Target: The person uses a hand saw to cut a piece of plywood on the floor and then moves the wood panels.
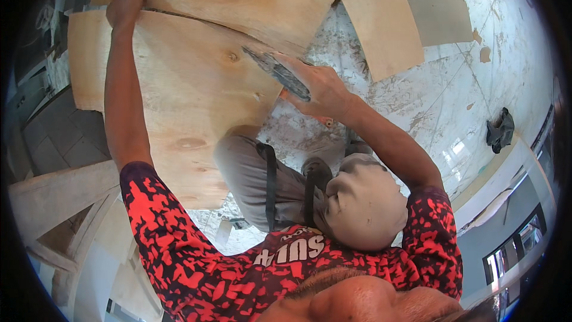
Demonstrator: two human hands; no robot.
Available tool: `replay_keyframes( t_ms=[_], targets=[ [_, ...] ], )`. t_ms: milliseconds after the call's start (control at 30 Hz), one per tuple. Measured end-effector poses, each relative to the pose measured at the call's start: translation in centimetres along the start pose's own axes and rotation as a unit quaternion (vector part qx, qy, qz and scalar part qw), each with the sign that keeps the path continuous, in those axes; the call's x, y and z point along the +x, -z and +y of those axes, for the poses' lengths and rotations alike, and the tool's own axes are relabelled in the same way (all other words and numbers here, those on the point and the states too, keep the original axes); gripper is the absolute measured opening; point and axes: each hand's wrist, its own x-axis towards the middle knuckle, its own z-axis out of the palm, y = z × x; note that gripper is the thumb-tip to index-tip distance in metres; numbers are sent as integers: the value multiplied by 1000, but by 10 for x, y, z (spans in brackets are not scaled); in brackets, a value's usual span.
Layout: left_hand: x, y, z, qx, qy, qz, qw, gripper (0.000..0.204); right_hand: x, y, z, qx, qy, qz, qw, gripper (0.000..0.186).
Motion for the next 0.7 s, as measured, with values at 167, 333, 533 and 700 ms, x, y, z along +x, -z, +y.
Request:
replay_keyframes(
  t_ms=[167, 333, 533, 700],
  targets=[
    [-14, -8, -22, 14, 6, -19, 1000, 66, -97, 64, -6, -50, -100, -113, 987, 74],
    [5, -13, 11, -10, -17, -25, 999, 66, -124, 70, -6, -15, -54, -26, 998, 74],
    [-10, -10, 9, -16, -22, 2, 1000, 64, -15, 22, -24, 31, -61, -26, 997, 70],
    [-6, -3, 14, 31, 3, -41, 999, 64, -159, 96, -8, -66, -169, -151, 972, 76]
  ],
)
